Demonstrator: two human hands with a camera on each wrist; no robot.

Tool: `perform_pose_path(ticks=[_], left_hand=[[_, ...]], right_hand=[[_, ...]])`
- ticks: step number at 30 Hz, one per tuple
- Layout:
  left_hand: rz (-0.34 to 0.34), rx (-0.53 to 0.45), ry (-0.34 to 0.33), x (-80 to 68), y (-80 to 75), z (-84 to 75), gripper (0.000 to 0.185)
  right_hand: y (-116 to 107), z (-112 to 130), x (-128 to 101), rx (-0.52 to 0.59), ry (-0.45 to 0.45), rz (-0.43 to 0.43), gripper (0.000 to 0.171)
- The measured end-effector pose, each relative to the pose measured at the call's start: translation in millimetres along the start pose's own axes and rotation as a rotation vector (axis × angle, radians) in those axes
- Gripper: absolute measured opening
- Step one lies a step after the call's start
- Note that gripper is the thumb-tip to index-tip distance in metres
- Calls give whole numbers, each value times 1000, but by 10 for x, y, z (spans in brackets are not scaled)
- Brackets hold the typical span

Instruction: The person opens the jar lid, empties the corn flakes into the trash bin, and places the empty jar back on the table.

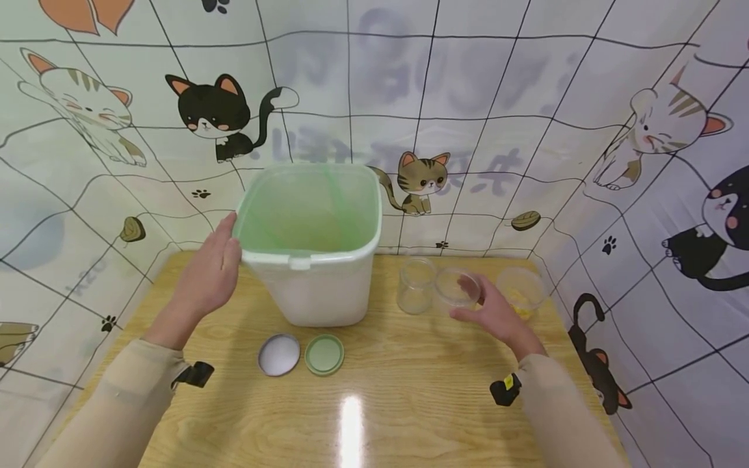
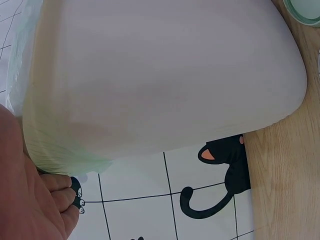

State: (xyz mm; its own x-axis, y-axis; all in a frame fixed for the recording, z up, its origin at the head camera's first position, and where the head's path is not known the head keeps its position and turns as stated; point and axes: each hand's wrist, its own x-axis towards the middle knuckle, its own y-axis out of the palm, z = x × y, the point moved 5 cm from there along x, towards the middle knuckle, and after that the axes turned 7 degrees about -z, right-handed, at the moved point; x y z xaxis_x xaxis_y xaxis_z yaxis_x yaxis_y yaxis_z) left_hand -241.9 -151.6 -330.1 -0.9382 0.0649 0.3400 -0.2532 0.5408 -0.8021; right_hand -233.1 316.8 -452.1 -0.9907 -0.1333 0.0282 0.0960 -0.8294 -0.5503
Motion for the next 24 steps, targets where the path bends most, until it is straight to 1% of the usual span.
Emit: perform_pose_path(ticks=[5,11,15,19,21,24], left_hand=[[4,-1,-10,-3,-13,9,61],[5,4,-13,2,-13,17,61],[1,8,-14,15,-14,13,61],[10,10,-16,21,-11,7,61],[11,10,-18,16,-11,8,61],[7,14,-17,15,-6,15,61]], right_hand=[[103,-269,-20,24,67,-14,89],[235,-540,-4,25,149,-76,95],[329,-622,40,31,215,-116,104],[405,-682,75,36,292,-146,112],[438,-706,89,29,316,-158,113],[483,-727,109,5,327,-173,112]])
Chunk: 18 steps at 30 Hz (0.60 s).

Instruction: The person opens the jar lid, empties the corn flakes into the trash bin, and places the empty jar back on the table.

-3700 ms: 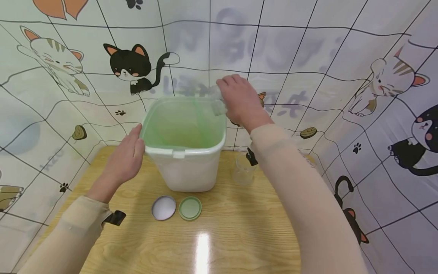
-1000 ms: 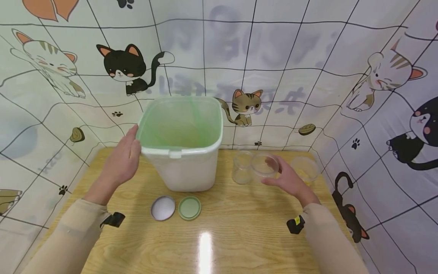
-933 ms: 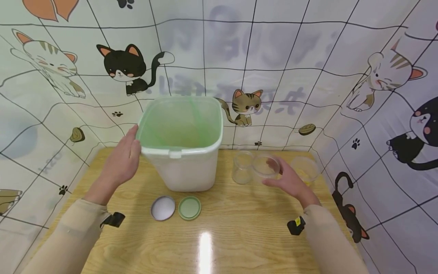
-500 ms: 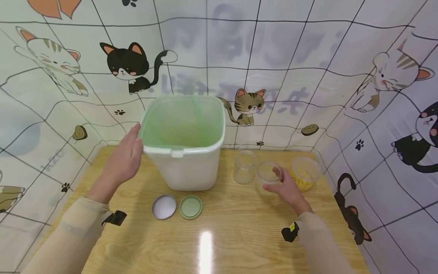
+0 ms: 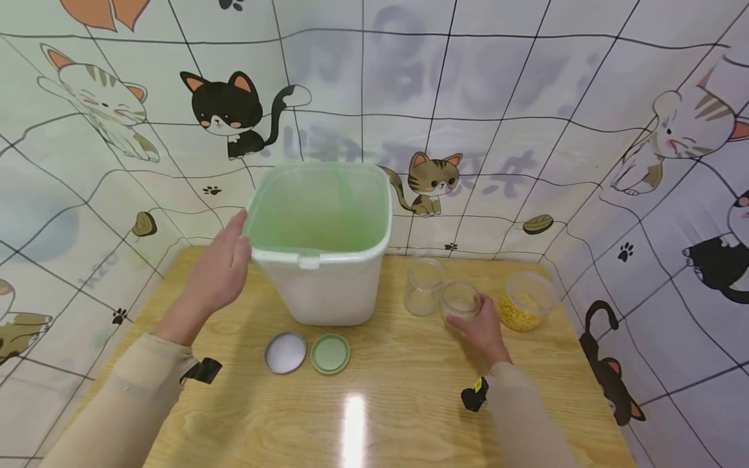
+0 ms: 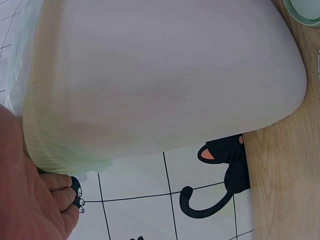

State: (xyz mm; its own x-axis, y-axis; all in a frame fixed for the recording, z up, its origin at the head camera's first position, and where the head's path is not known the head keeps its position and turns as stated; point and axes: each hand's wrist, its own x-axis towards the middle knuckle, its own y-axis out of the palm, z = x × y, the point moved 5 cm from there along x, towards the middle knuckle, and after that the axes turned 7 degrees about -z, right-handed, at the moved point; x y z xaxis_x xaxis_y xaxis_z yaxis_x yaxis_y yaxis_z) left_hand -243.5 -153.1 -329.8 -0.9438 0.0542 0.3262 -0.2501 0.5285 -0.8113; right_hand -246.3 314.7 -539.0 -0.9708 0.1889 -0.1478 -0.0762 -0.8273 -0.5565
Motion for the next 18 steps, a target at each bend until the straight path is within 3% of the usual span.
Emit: perform_pose_path(ticks=[11,18], left_hand=[[-21,-6,10,13,2,7,61],[-22,-2,11,7,5,8,61]], right_hand=[[52,8,85,-115,-3,-107,104],[106,29,149,-128,-4,-153,94]])
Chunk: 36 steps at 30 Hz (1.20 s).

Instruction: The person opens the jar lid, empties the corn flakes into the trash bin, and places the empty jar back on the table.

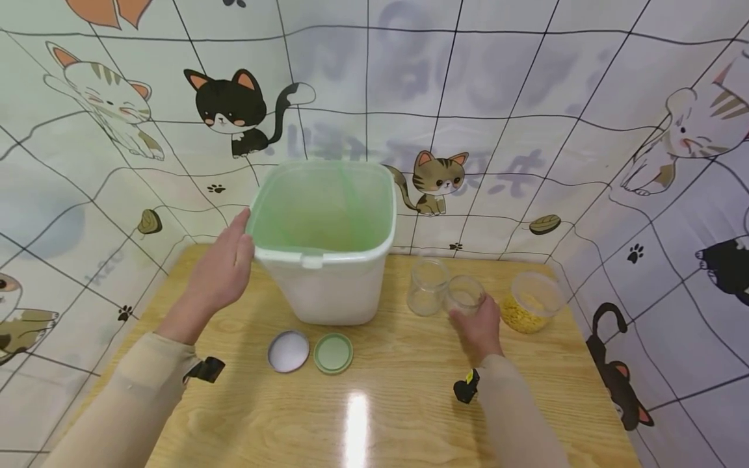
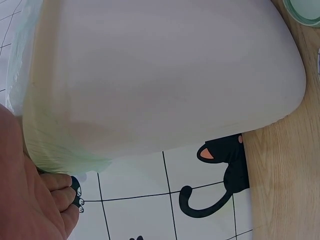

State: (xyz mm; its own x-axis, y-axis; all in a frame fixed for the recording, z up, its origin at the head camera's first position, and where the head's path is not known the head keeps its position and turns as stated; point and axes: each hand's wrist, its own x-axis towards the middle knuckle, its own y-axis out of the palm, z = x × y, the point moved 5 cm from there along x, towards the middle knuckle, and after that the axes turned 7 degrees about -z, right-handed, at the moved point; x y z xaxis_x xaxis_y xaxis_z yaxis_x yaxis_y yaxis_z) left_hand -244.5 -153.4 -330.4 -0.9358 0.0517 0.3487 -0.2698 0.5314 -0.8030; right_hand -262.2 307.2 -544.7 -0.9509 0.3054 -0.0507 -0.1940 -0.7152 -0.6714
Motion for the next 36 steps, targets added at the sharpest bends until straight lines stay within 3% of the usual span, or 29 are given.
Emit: perform_pose_path(ticks=[7,15,25,32,36], left_hand=[[0,-15,0,11,17,-19,60],[1,-17,-4,14,-9,-14,60],[-3,-27,-11,4,-64,2,61],[7,-18,-18,-7,-46,-7,61],[16,-15,-23,-14,-15,-13,61]], right_hand=[[-44,9,-15,-30,3,-21,86],[-139,-27,-183,-65,76,102,89],[-358,-153,-367,-99,55,165,67],[-649,-420,-409,-196,157,67,70],[-808,-572,-443,-144,255,-43,82]])
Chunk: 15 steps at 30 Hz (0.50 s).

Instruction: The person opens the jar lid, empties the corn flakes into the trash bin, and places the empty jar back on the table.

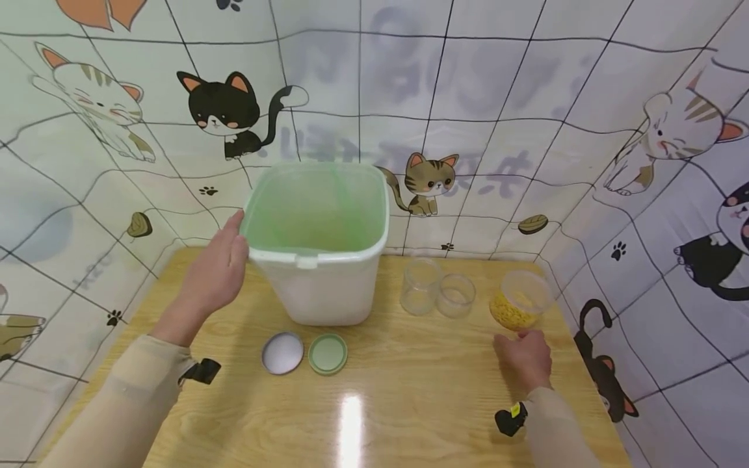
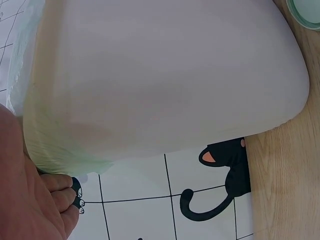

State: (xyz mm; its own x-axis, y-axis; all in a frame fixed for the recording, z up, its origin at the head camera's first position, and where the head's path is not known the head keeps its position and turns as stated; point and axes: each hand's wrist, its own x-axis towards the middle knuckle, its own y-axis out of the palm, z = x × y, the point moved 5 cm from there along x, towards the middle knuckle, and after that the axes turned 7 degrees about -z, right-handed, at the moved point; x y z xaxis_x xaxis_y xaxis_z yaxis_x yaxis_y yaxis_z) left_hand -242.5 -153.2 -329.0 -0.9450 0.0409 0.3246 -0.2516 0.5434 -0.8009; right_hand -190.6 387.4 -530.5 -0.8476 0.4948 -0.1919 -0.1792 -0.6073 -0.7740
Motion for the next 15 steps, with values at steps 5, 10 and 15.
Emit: perform_pose_path(ticks=[5,10,15], left_hand=[[0,4,0,-7,14,18,61],[-6,3,1,-4,-1,21,61],[-9,5,5,3,7,9,61]], right_hand=[[-55,-65,80,166,25,-100,95],[-73,-74,206,142,12,-109,112],[-86,-68,234,187,23,-97,116]])
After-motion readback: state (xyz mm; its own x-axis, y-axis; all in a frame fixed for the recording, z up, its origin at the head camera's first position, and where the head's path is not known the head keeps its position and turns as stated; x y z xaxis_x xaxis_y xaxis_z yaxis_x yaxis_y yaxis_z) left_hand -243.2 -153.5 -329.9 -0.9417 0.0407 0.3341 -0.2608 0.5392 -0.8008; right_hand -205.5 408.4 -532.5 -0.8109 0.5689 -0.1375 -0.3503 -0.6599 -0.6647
